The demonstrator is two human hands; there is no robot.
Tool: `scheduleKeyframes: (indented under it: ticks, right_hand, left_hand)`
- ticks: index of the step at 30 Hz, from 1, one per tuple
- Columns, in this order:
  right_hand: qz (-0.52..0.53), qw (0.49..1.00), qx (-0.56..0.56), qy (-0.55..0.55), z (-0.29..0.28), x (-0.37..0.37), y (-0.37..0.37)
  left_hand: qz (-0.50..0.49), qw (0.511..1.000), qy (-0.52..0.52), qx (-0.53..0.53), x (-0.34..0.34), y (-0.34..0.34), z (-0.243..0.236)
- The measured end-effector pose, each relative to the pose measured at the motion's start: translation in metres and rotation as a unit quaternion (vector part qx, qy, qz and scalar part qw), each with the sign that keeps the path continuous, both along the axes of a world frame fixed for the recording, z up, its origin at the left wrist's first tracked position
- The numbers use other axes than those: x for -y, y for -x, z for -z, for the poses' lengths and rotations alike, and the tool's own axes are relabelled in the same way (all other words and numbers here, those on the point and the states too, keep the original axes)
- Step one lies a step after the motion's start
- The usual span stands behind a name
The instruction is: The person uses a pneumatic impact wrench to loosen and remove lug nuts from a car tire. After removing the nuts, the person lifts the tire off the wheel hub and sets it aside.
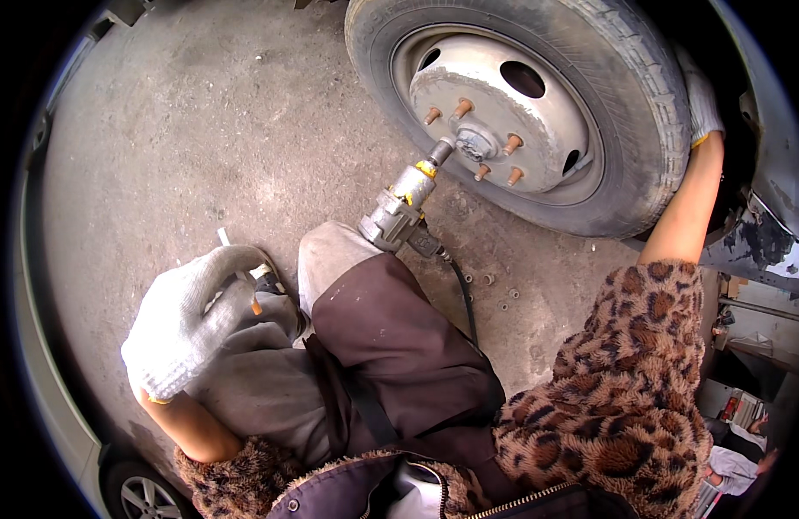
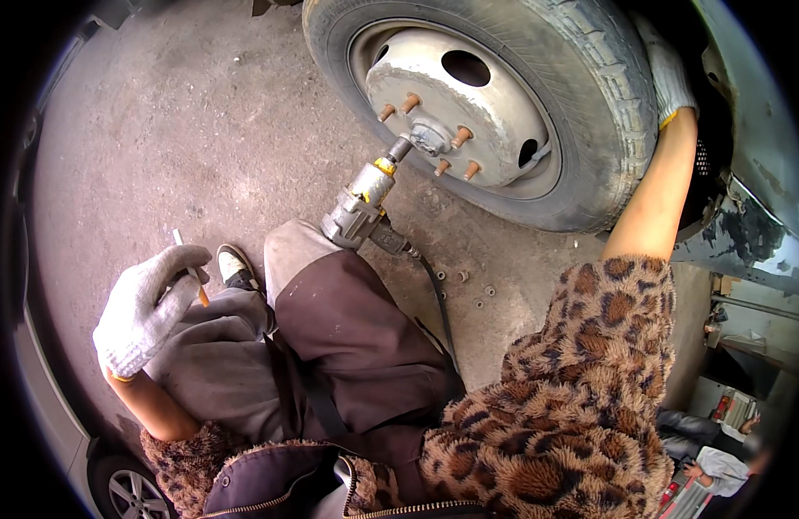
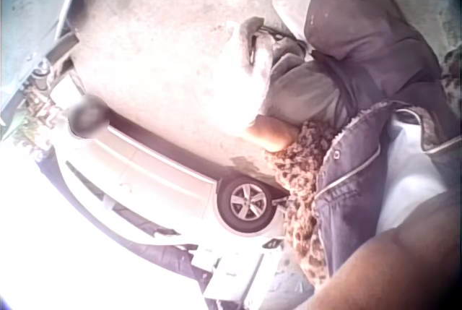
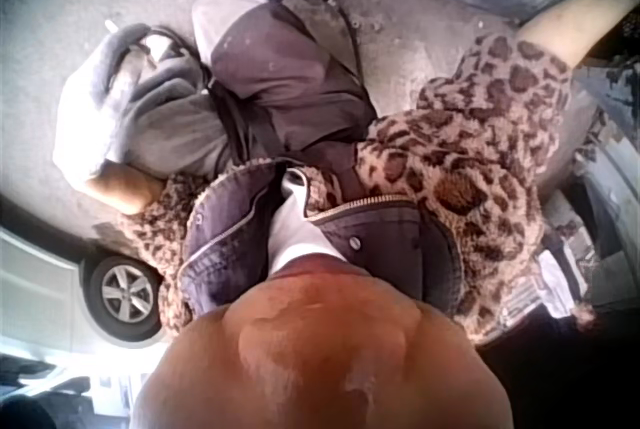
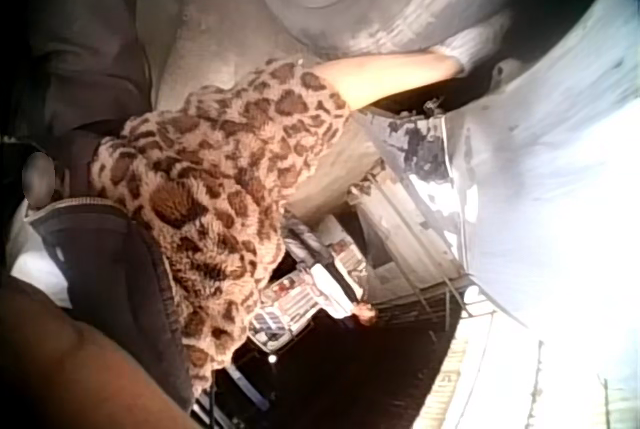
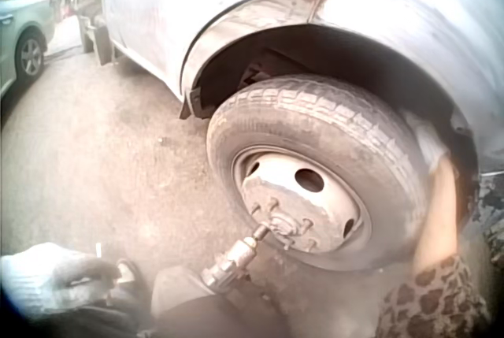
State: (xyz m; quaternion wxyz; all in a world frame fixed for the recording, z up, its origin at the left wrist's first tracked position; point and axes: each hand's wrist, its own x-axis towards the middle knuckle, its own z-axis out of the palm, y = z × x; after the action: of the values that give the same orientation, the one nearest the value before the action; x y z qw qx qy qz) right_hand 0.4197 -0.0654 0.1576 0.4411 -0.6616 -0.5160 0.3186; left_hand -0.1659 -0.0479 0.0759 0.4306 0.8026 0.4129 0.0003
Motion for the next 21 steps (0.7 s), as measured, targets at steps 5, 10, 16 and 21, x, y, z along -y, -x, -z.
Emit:
scheduleKeyframes:
  ticks: [5, 10, 16, 21]
  right_hand:
    - [0.220, 0.964, 0.149, 0.001, 0.009, -0.010, -0.059]
    - [0.240, 0.965, 0.102, -0.004, 0.015, -0.016, -0.059]
    - [0.265, 0.962, 0.066, -0.002, 0.016, -0.018, -0.039]
    - [0.249, 0.959, 0.128, -0.036, 0.019, -0.016, -0.038]
  left_hand:
    - [0.010, 1.000, 0.003, 0.005, -0.001, -0.004, -0.001]
    - [-0.003, 1.000, 0.002, -0.009, 0.002, -0.002, -0.002]
    - [-0.036, 0.999, 0.004, -0.017, 0.011, -0.007, -0.007]
    - [-0.019, 1.000, -0.006, -0.023, 0.013, -0.007, -0.007]
